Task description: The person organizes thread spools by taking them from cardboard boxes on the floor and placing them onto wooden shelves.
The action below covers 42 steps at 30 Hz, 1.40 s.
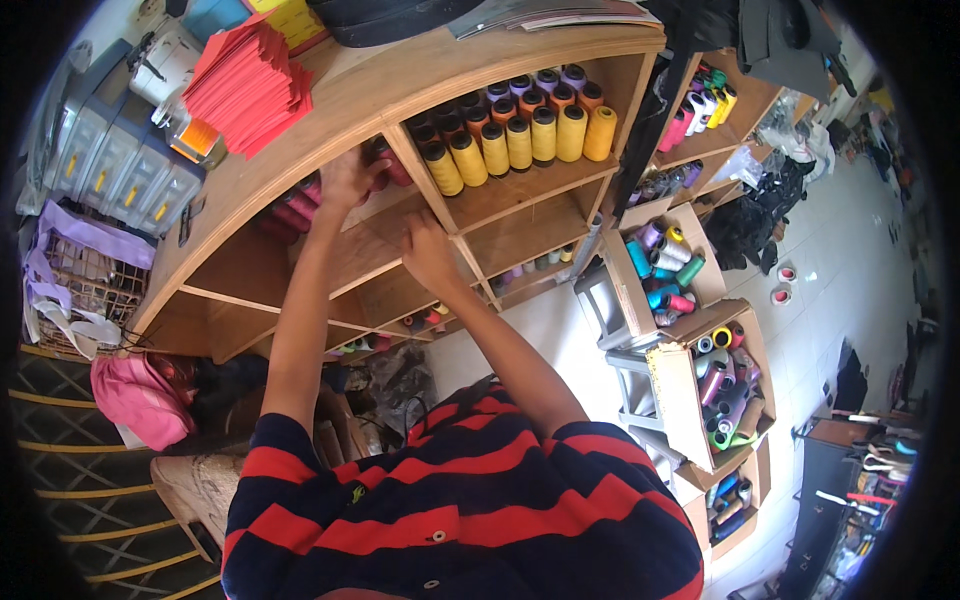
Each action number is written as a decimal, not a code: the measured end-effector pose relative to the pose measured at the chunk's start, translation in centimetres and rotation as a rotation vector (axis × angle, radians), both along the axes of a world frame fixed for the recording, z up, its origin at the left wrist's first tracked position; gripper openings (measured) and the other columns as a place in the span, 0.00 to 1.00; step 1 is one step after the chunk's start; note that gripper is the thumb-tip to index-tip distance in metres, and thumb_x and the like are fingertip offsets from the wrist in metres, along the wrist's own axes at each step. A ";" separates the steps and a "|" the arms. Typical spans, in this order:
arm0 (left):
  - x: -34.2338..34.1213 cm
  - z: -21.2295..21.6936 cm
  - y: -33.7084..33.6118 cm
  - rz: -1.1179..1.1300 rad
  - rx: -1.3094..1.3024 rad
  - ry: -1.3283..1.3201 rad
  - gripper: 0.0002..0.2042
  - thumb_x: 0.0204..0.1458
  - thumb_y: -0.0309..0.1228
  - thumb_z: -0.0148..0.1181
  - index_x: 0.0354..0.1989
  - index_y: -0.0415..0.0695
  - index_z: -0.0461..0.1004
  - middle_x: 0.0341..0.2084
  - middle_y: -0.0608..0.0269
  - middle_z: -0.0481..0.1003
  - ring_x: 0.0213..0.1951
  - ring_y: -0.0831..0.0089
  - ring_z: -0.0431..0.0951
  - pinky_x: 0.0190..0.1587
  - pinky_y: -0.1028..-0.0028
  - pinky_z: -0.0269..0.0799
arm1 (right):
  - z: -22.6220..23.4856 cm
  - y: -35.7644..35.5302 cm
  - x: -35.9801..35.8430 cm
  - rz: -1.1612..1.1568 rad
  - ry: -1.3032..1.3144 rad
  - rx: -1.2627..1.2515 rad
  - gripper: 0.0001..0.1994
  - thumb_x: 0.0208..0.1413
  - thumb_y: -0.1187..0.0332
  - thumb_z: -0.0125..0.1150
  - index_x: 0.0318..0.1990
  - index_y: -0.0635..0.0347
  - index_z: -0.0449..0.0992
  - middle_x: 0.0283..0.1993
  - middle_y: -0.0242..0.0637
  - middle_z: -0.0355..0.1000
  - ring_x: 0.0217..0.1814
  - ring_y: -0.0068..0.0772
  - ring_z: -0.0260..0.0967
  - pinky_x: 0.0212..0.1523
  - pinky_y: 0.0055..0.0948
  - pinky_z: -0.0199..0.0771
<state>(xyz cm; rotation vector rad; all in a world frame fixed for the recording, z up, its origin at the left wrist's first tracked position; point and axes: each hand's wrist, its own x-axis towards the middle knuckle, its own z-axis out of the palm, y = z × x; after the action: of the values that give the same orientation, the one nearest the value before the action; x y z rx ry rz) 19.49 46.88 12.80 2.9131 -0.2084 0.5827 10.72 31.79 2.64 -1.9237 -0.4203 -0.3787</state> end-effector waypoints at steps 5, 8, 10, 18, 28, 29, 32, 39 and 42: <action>-0.2 -0.4 3.9 0.017 -0.026 0.037 0.33 0.43 0.41 0.68 0.58 0.43 0.64 0.53 0.46 0.69 0.55 0.49 0.67 0.56 0.59 0.62 | 1.1 3.6 2.4 -0.097 -0.105 -0.112 0.18 0.48 0.75 0.54 0.48 0.73 0.67 0.51 0.59 0.64 0.50 0.60 0.65 0.52 0.49 0.66; -0.1 -1.2 4.2 0.022 -0.060 0.040 0.30 0.44 0.38 0.67 0.57 0.42 0.66 0.52 0.44 0.69 0.55 0.49 0.67 0.55 0.60 0.64 | 1.9 4.6 3.7 -0.022 0.230 -0.298 0.29 0.42 0.73 0.60 0.55 0.75 0.63 0.61 0.60 0.57 0.64 0.62 0.54 0.58 0.45 0.66; -0.3 -1.7 3.7 -0.009 -0.133 0.009 0.27 0.44 0.33 0.67 0.54 0.39 0.68 0.51 0.43 0.69 0.53 0.49 0.68 0.54 0.60 0.65 | 1.3 5.0 4.0 -0.093 0.204 -0.351 0.29 0.44 0.72 0.58 0.56 0.72 0.62 0.60 0.60 0.58 0.59 0.61 0.59 0.57 0.47 0.66; 1.9 -2.8 6.5 -0.258 -0.180 -0.215 0.12 0.49 0.31 0.64 0.39 0.42 0.72 0.39 0.49 0.75 0.45 0.50 0.73 0.45 0.60 0.69 | 0.9 4.5 4.4 -0.082 0.164 -0.331 0.30 0.41 0.73 0.59 0.57 0.68 0.62 0.61 0.56 0.59 0.56 0.56 0.65 0.55 0.43 0.69; 1.8 -0.2 6.1 -0.167 0.060 -0.032 0.17 0.46 0.38 0.66 0.44 0.49 0.74 0.43 0.53 0.74 0.45 0.54 0.74 0.49 0.60 0.68 | 0.4 3.9 3.4 -0.097 0.183 -0.176 0.25 0.46 0.73 0.54 0.55 0.66 0.64 0.60 0.54 0.56 0.57 0.55 0.63 0.54 0.43 0.67; 2.0 -0.2 6.2 -0.160 0.068 -0.027 0.17 0.46 0.38 0.66 0.44 0.49 0.74 0.43 0.53 0.74 0.46 0.54 0.74 0.49 0.60 0.67 | 0.1 4.0 3.5 -0.110 0.161 -0.176 0.24 0.46 0.73 0.54 0.55 0.66 0.65 0.60 0.54 0.56 0.58 0.55 0.62 0.55 0.43 0.67; 2.4 -0.6 7.3 -0.159 0.085 -0.077 0.16 0.47 0.38 0.65 0.43 0.50 0.74 0.43 0.55 0.74 0.46 0.54 0.74 0.49 0.59 0.68 | -0.2 4.5 3.6 -0.138 0.100 -0.187 0.24 0.45 0.73 0.55 0.54 0.66 0.66 0.60 0.53 0.57 0.59 0.54 0.60 0.56 0.43 0.65; -1.1 -1.4 7.2 -0.202 -0.300 -0.475 0.16 0.46 0.33 0.62 0.44 0.44 0.74 0.40 0.53 0.75 0.46 0.52 0.72 0.50 0.59 0.65 | -0.4 3.4 -0.3 -0.101 -0.134 -0.035 0.20 0.45 0.76 0.55 0.50 0.64 0.70 0.58 0.50 0.61 0.58 0.54 0.61 0.58 0.43 0.63; -6.0 -3.8 2.4 -0.109 -0.254 -0.684 0.15 0.46 0.29 0.59 0.44 0.42 0.72 0.39 0.50 0.72 0.44 0.49 0.70 0.49 0.57 0.63 | -0.3 0.9 -3.0 -0.137 -0.205 -0.002 0.18 0.46 0.79 0.54 0.48 0.65 0.70 0.56 0.49 0.62 0.57 0.54 0.61 0.57 0.42 0.64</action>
<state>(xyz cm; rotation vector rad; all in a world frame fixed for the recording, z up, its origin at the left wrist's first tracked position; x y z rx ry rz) 13.46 49.32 9.02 2.3406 -0.3384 1.4433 7.67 32.69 2.35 -1.9286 -0.4224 -0.6692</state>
